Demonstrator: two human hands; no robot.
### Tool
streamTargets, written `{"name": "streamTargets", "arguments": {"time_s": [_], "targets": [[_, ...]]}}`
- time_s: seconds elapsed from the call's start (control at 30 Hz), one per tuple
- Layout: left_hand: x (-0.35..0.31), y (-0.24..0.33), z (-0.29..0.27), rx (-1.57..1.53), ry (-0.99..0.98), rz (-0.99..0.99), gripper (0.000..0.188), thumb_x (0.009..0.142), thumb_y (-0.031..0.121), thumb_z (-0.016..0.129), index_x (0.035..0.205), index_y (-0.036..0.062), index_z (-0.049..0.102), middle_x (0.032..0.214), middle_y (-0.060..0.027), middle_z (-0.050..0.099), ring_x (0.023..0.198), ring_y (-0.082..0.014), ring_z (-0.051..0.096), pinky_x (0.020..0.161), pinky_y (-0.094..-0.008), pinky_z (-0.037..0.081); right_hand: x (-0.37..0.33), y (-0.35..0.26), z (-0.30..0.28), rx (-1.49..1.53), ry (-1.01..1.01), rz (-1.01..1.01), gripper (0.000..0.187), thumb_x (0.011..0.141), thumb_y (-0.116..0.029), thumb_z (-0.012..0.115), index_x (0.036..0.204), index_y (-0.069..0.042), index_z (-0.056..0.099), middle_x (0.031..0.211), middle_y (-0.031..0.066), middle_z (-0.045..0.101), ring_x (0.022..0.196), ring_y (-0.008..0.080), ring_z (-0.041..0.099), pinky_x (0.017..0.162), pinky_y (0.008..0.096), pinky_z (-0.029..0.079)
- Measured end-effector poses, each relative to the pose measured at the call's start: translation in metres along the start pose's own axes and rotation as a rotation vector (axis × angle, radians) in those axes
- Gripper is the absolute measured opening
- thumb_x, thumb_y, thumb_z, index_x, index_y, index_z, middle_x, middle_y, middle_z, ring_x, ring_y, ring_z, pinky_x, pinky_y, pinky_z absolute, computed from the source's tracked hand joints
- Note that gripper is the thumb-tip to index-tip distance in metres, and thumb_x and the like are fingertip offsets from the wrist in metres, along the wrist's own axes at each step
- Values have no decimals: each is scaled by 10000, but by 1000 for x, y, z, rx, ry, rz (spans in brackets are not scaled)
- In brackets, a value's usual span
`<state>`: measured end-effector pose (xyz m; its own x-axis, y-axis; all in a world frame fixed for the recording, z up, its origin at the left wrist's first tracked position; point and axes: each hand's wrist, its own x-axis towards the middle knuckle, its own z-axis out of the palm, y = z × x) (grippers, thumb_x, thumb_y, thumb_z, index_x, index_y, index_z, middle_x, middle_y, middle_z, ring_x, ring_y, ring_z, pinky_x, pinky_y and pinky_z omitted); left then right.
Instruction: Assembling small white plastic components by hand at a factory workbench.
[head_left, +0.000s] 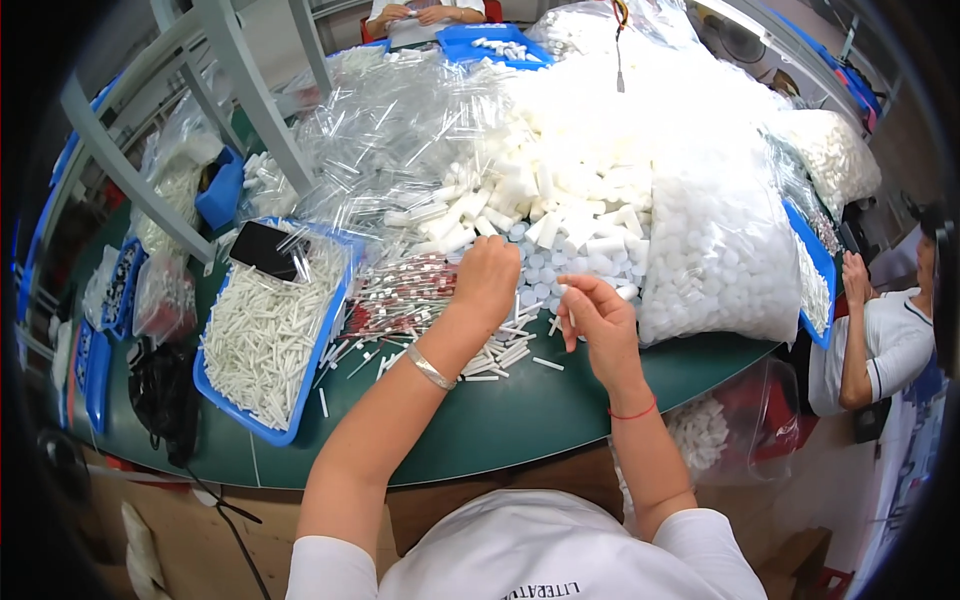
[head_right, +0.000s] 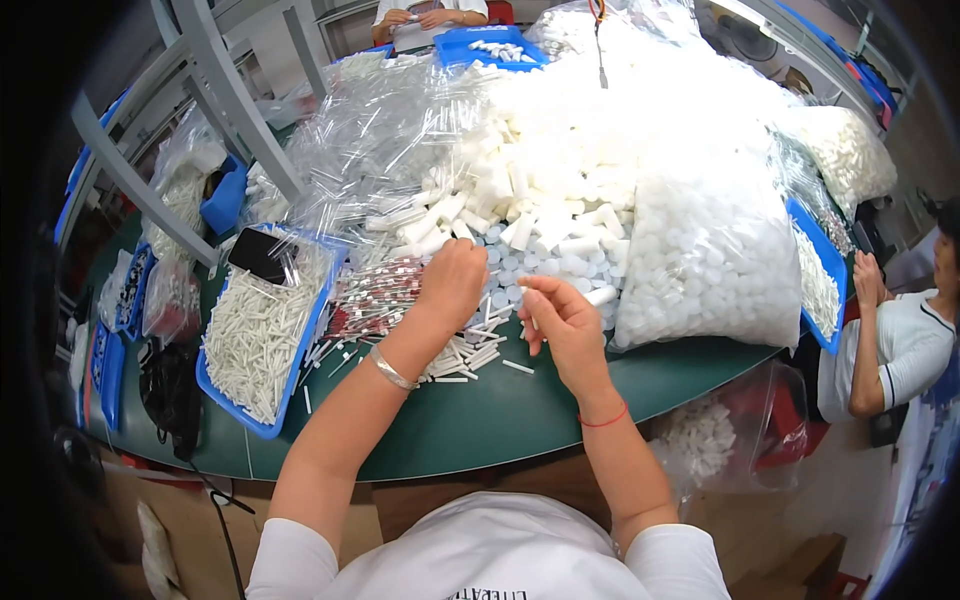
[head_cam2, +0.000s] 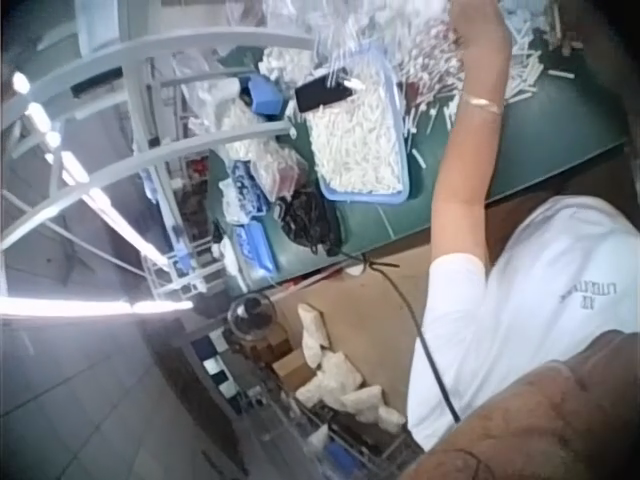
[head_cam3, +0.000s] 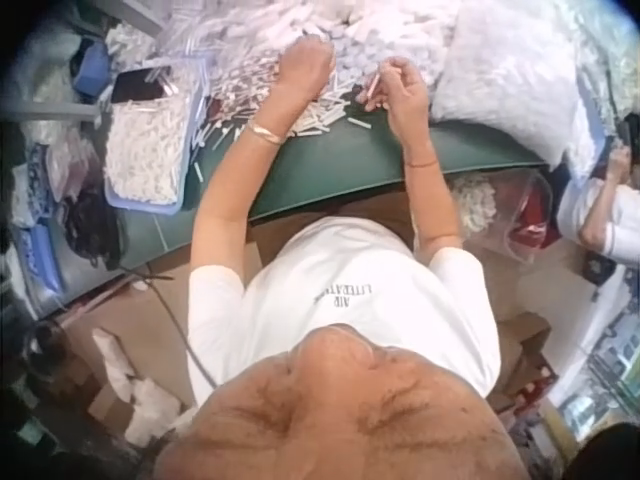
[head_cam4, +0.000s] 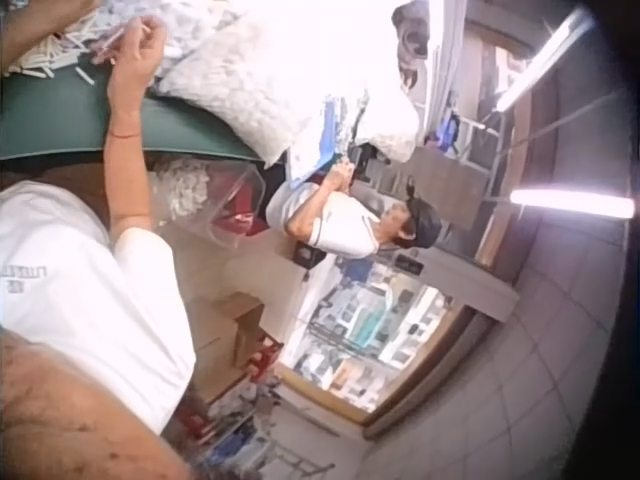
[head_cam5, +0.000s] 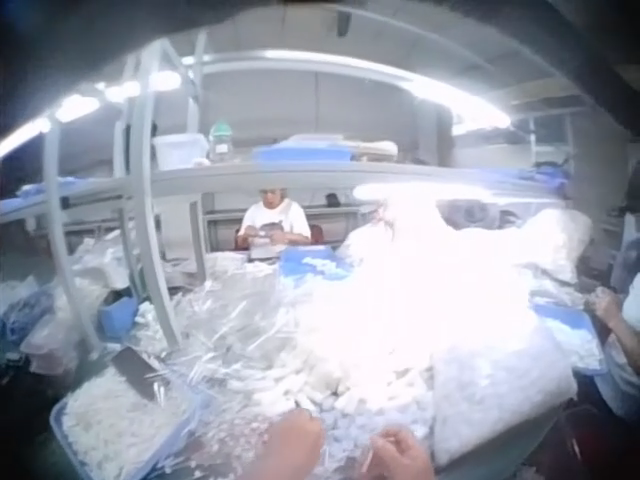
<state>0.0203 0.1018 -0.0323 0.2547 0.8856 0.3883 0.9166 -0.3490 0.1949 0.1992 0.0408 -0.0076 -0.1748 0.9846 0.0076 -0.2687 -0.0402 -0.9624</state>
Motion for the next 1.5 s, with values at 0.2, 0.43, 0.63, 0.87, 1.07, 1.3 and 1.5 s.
{"name": "streamTargets", "arguments": {"time_s": [0.2, 0.43, 0.63, 0.87, 1.07, 1.3, 1.5], "targets": [[-5, 5, -27, -426, 11, -116, 228, 838, 77, 635, 1051, -2, 656, 918, -128, 621, 861, -247, 614, 768, -328, 512, 2, 7, -5, -84, 38, -55, 203, 922, -138, 640, 1065, 5, 658, 793, -21, 602, 619, 21, 493, 522, 172, 388], [-56, 17, -65, -1703, -227, -536, 345, 974, 128, 545, 1281, -32, 544, 1042, -71, 640, 906, -111, 631, 845, -243, 531, -11, 4, 7, -250, 24, -161, 120, 897, -112, 665, 946, -9, 702, 740, -62, 572, 624, 6, 455, 521, 176, 343], [-79, 14, -65, -1868, -171, -544, 345, 984, 135, 535, 1291, -23, 526, 1041, -76, 637, 919, -123, 633, 870, -253, 533, -19, 0, 10, -328, 4, -144, 139, 913, -117, 643, 966, 1, 695, 685, -60, 552, 593, 11, 446, 530, 166, 347], [-87, 17, -65, -1725, -130, -526, 334, 971, 125, 552, 1273, -17, 544, 1032, -66, 635, 901, -129, 629, 843, -261, 526, -26, -3, 11, -357, 13, -171, 114, 903, -86, 651, 962, 3, 691, 700, -57, 566, 601, 7, 460, 529, 163, 346], [-90, 18, -65, -1687, -110, -541, 341, 950, 134, 592, 1253, -20, 565, 1031, -61, 640, 893, -120, 625, 833, -260, 526, -33, -15, 13, -606, -26, -327, 89, 855, -59, 684, 917, 1, 704, 748, -24, 559, 640, 26, 472, 545, 196, 352], [-93, 14, -63, -1581, -213, -503, 348, 936, 134, 609, 1245, -24, 577, 1008, -56, 652, 850, -108, 628, 806, -257, 535, -32, -19, 10, -684, -28, -319, 86, 828, -49, 695, 900, -4, 708, 758, 3, 568, 632, 43, 479, 554, 201, 371], [-97, 16, -64, -1695, -286, -550, 297, 927, 144, 628, 1168, -31, 619, 949, -70, 662, 817, -116, 640, 769, -245, 545, -32, -24, 16, -787, -119, -338, 93, 813, -36, 697, 901, -8, 704, 780, 45, 606, 613, 76, 531, 559, 215, 430]]}}
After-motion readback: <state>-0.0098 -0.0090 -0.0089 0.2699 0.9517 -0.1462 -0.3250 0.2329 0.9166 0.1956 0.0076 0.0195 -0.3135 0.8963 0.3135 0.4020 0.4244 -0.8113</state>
